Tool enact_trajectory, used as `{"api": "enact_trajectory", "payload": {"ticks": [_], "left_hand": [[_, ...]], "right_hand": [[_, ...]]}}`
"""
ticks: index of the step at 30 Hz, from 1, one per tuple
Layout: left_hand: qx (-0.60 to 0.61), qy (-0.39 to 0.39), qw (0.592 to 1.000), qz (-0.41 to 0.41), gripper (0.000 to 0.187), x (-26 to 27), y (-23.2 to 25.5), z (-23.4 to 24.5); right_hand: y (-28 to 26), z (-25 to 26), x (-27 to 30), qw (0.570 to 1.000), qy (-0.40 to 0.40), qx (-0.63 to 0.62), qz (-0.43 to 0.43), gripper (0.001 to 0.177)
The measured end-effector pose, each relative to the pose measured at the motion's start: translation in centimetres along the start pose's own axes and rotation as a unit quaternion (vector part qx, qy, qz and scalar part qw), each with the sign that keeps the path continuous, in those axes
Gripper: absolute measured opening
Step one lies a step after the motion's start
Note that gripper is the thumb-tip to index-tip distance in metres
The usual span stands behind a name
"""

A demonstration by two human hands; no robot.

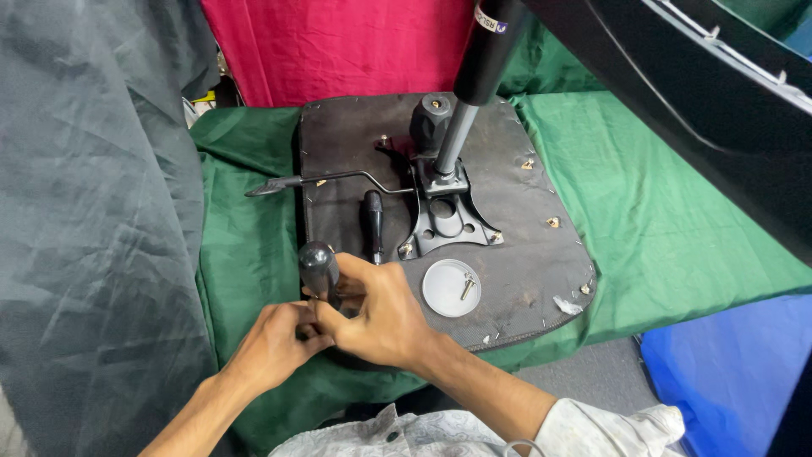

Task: The person uses a screwdriver to tighten screws into the underside of a black plastic chair base. They repeatedly insert and turn the screwdriver to secure fasteners along the perimeter of the base.

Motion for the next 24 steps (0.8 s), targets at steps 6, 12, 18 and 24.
{"api": "enact_trajectory", "payload": {"ticks": [6, 12, 18, 24], "left_hand": [[0.017, -0.021, 1.0, -0.01, 0.022, -0.3, 0.6, -0.2], [0.049, -0.053, 0.997, 0.026, 0.029, -0.1, 0.1, -0.5], [0.051, -0.053, 0.997, 0.021, 0.033, -0.3, -0.3, -0.5], [0.026, -0.061, 0.998, -0.008, 0.025, -0.4, 0.1, -0.5]], "right_hand": [[0.4, 1.2, 0.1, 0.998, 0.068, -0.014, -0.01, 0.03], [-1.2, 3.4, 0.8, 0.984, 0.157, 0.065, 0.061, 0.025], [-0.5, 3.5, 1.1, 0.983, 0.17, 0.038, 0.053, 0.035], [-0.4, 2.7, 1.2, 0.985, 0.157, 0.039, 0.055, 0.039]]}}
Point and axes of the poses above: each hand's wrist, its own x-axis away from the middle knuckle, its own z-axis out of the back of the hand, y = z × x, the point moved 9 cm from there along -x, towards the middle knuckle, and after that the axes turned 2 degrees about -y, right-handed, at the moved point
